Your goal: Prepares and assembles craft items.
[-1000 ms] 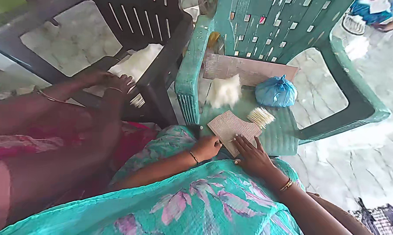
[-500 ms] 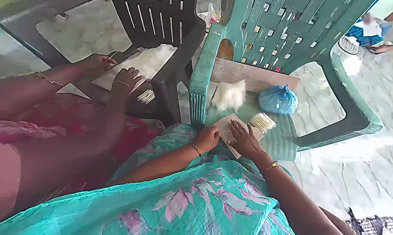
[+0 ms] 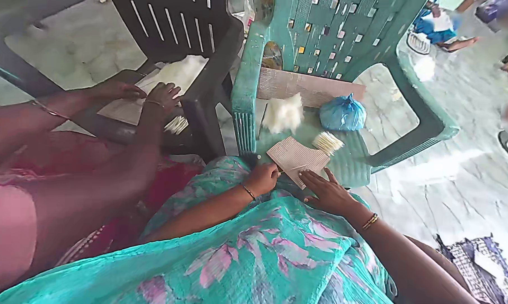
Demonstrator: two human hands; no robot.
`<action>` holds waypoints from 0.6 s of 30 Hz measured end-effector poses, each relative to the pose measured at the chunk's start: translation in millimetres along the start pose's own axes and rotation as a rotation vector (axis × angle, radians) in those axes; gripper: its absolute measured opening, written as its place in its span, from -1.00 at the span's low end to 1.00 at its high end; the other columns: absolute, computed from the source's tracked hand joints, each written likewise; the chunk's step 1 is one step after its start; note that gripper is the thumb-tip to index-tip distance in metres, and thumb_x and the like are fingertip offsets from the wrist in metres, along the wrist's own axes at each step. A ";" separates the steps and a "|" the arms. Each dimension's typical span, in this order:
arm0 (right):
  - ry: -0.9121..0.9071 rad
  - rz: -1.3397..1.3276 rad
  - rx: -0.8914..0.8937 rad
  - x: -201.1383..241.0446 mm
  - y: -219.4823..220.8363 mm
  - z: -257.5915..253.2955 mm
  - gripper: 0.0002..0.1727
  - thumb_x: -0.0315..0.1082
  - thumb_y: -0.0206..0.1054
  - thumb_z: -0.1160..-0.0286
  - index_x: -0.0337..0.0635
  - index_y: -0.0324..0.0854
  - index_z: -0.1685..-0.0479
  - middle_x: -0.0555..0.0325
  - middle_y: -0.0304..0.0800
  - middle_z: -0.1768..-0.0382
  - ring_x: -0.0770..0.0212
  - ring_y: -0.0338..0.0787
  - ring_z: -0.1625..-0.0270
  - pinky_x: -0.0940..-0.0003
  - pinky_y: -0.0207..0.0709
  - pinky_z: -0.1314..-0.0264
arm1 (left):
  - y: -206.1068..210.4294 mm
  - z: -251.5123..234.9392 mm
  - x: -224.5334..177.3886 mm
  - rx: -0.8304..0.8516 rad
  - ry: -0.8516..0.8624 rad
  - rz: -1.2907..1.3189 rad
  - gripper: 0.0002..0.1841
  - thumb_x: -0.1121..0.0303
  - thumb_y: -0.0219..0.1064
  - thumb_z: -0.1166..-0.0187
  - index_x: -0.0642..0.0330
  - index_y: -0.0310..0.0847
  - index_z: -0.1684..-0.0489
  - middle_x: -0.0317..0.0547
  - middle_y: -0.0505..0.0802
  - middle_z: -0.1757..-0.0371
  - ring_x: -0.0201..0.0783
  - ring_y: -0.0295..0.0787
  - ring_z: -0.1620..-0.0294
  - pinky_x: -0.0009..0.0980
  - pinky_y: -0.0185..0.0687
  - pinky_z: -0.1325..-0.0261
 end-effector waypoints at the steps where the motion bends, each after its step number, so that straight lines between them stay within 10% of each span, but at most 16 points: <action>1: 0.018 -0.013 -0.040 -3.8 -3.2 1.5 -0.18 0.17 0.00 -0.78 -0.08 0.01 -0.91 0.08 0.01 -0.90 0.08 -0.06 -0.94 -0.38 -0.50 -0.85 | -2.3 0.6 0.9 -0.023 -0.004 0.012 -0.67 0.31 0.11 -0.82 0.41 0.71 -0.07 0.22 0.81 -0.09 0.09 0.76 -0.23 0.04 0.57 -0.39; 8: 0.109 -0.031 -0.240 -8.3 -28.4 -48.3 -0.20 0.06 0.10 -0.79 -0.12 -0.01 -0.91 0.08 -0.03 -0.91 0.06 -0.11 -0.95 -0.26 -0.36 -0.90 | -16.9 -6.3 6.1 -0.054 -0.042 -0.010 -0.64 0.31 0.04 -0.85 0.39 0.68 -0.22 0.21 0.79 -0.24 0.07 0.71 -0.37 0.03 0.50 -0.52; 18: 0.163 -0.004 -0.053 17.4 -1.3 -55.3 -0.14 0.22 -0.10 -0.79 -0.06 -0.17 -0.95 0.12 -0.23 -0.95 0.12 -0.28 -0.97 -0.36 -0.61 -0.86 | -10.2 -2.2 3.3 -0.028 0.072 -0.161 -0.64 0.29 0.05 -0.84 0.37 0.67 -0.22 0.21 0.78 -0.21 0.11 0.75 -0.31 0.07 0.61 -0.39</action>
Point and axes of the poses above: each hand's wrist, its own z-axis away from the middle knuckle, its own y-axis out of the palm, x = y × z, the point moved 6 cm from there along -z, towards the middle knuckle
